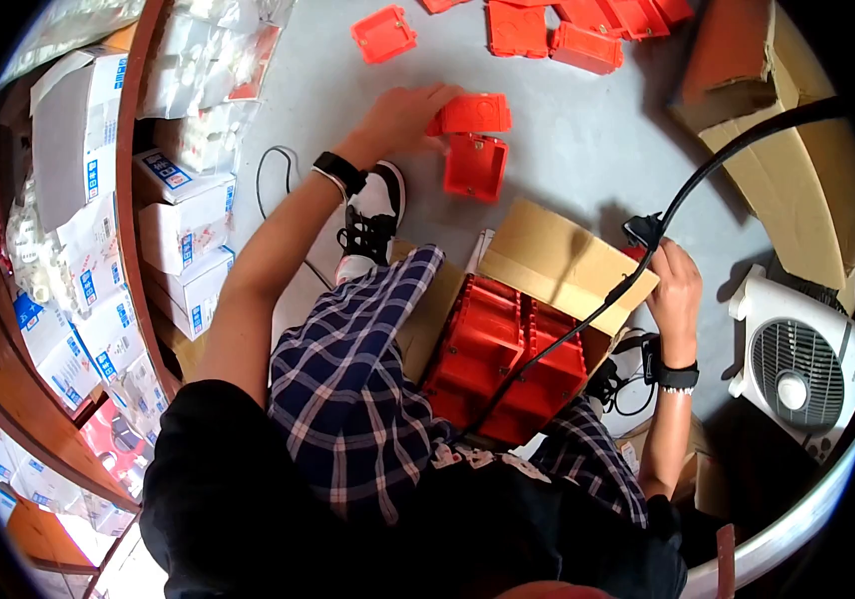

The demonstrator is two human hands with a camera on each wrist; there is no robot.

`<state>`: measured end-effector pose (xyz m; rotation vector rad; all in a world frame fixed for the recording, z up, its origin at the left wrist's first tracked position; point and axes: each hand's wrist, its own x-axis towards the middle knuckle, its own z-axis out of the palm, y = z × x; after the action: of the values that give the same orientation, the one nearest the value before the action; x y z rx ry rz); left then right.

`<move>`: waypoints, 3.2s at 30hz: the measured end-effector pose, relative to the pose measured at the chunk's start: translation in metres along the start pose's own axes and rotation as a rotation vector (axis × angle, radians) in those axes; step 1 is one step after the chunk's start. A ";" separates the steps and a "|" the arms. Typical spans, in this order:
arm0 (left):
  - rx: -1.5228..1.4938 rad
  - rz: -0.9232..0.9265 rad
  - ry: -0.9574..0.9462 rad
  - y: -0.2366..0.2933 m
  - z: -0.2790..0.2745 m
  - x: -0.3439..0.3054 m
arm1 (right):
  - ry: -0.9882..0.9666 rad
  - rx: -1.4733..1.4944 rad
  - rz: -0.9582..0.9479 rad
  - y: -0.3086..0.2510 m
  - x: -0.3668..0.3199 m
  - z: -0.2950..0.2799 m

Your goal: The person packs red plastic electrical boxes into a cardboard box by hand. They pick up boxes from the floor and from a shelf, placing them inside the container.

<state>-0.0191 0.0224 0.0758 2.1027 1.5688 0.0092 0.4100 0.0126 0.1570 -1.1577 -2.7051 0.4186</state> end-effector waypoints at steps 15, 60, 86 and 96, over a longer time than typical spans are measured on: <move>0.119 -0.091 0.566 -0.005 -0.017 -0.025 | 0.024 -0.024 0.192 0.002 -0.012 -0.009; -0.292 0.395 0.037 0.202 -0.056 -0.075 | 0.033 0.730 0.402 -0.073 -0.049 -0.019; -0.148 0.306 -0.155 0.194 -0.050 -0.084 | -0.111 0.660 0.296 -0.062 -0.060 -0.021; -0.280 0.410 -0.104 0.187 -0.036 -0.079 | -0.020 0.571 0.190 -0.059 -0.061 -0.016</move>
<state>0.1107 -0.0721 0.2056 2.1204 0.9909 0.2431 0.4164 -0.0676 0.1885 -1.2236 -2.2504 1.1405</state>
